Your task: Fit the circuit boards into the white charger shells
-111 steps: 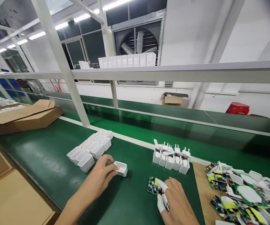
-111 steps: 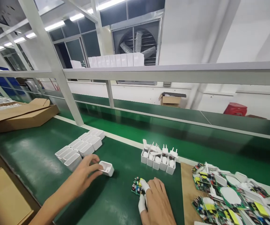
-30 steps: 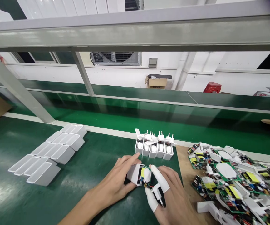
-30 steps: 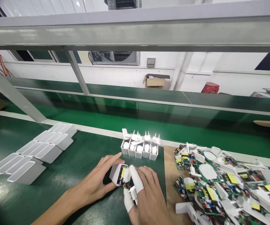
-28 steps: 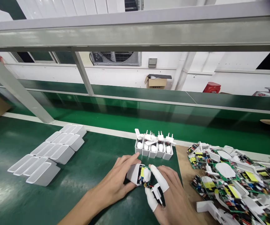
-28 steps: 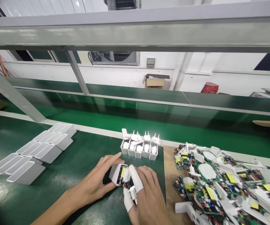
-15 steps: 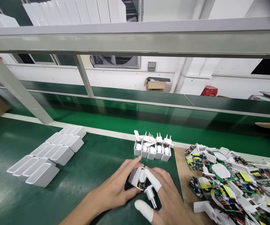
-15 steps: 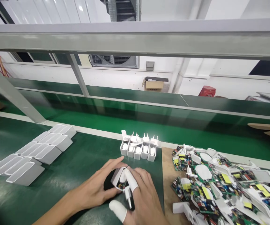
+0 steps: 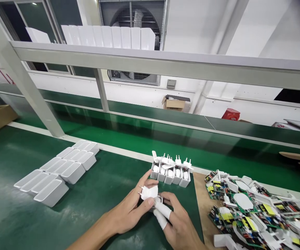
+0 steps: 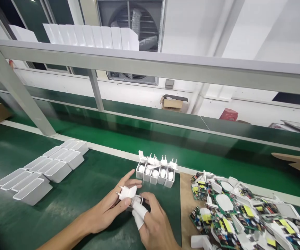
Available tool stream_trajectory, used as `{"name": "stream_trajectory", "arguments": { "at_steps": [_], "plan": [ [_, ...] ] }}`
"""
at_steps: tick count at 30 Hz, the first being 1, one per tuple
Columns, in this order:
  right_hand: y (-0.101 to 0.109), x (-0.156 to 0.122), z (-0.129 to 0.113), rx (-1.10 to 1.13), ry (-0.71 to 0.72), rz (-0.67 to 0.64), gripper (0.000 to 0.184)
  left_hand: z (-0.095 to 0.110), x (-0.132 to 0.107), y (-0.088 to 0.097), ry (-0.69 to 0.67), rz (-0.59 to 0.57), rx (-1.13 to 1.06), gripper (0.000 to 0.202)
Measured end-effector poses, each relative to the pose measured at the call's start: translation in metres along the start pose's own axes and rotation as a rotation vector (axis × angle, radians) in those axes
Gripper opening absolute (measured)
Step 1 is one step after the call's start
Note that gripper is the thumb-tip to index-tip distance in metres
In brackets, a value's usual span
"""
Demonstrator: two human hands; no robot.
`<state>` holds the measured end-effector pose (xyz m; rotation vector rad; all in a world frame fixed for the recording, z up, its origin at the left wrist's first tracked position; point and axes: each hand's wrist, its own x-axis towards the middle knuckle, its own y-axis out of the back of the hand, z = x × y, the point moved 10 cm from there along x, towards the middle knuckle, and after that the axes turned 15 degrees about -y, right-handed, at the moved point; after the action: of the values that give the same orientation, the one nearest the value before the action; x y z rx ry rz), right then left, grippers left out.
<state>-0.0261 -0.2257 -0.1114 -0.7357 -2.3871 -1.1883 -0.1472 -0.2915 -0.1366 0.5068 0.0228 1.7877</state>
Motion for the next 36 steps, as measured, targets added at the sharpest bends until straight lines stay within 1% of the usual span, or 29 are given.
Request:
{"name": "stream_trajectory", "arguments": {
  "at_steps": [2,4,5,6,8,10,11,13,15,18,19,21,22,23,25,26,27,29,32,34,36],
  "plan": [
    [0.011,0.002,-0.005,0.024,0.009,0.072,0.055,0.005,0.0,0.005,-0.076,0.036,0.022,0.081],
    [0.024,0.003,-0.007,0.054,-0.026,0.155,0.056,0.009,0.001,0.01,-0.139,0.076,0.059,0.087],
    [0.028,0.004,-0.006,0.064,-0.046,0.17,0.056,0.011,0.001,0.012,-0.164,0.091,0.077,0.09],
    [0.029,0.005,-0.006,0.071,-0.065,0.16,0.055,0.014,0.002,0.014,-0.19,0.101,0.092,0.091],
    [0.019,0.006,-0.004,0.066,-0.093,0.055,0.05,0.021,0.004,0.015,-0.242,0.107,0.115,0.09],
    [0.007,0.005,-0.002,0.048,-0.108,-0.048,0.046,0.025,0.005,0.015,-0.267,0.103,0.151,0.081],
    [0.004,0.004,0.0,0.04,-0.111,-0.063,0.046,0.025,0.005,0.015,-0.259,0.1,0.175,0.076],
    [0.003,0.003,0.0,0.028,-0.097,-0.052,0.048,0.024,0.005,0.016,-0.237,0.088,0.227,0.07],
    [0.006,0.003,-0.003,0.025,-0.068,-0.013,0.051,0.024,0.005,0.015,-0.239,0.069,0.272,0.069],
    [0.018,0.002,-0.006,0.05,-0.044,0.088,0.05,0.033,0.005,0.013,-0.309,0.064,0.307,0.072],
    [0.02,0.001,-0.006,0.052,-0.049,0.101,0.047,0.038,0.005,0.013,-0.347,0.071,0.313,0.074],
    [0.016,0.001,-0.003,0.029,-0.08,0.054,0.041,0.049,0.007,0.011,-0.436,0.069,0.334,0.075],
    [0.012,0.0,-0.001,0.009,-0.092,0.014,0.039,0.053,0.008,0.008,-0.462,0.057,0.352,0.069],
    [0.008,-0.001,0.001,-0.011,-0.097,-0.015,0.039,0.055,0.009,0.007,-0.469,0.05,0.374,0.058],
    [0.006,-0.002,0.004,-0.029,-0.113,-0.018,0.04,0.053,0.012,0.009,-0.428,0.075,0.42,0.032],
    [0.005,-0.003,0.006,-0.035,-0.122,-0.008,0.041,0.05,0.013,0.012,-0.395,0.101,0.433,0.024],
    [0.005,-0.004,0.008,-0.043,-0.132,-0.004,0.041,0.048,0.014,0.014,-0.365,0.129,0.438,0.02],
    [0.001,-0.004,0.01,-0.055,-0.146,-0.027,0.04,0.045,0.015,0.017,-0.341,0.154,0.429,0.016],
    [-0.002,-0.005,0.013,-0.027,-0.168,-0.063,0.033,0.044,0.017,0.016,-0.332,0.143,0.403,0.016],
    [0.0,-0.004,0.015,0.0,-0.182,-0.033,0.031,0.043,0.017,0.016,-0.321,0.134,0.392,0.015],
    [0.003,-0.004,0.014,-0.001,-0.159,0.01,0.034,0.042,0.016,0.016,-0.31,0.12,0.382,0.015]
  ]
}}
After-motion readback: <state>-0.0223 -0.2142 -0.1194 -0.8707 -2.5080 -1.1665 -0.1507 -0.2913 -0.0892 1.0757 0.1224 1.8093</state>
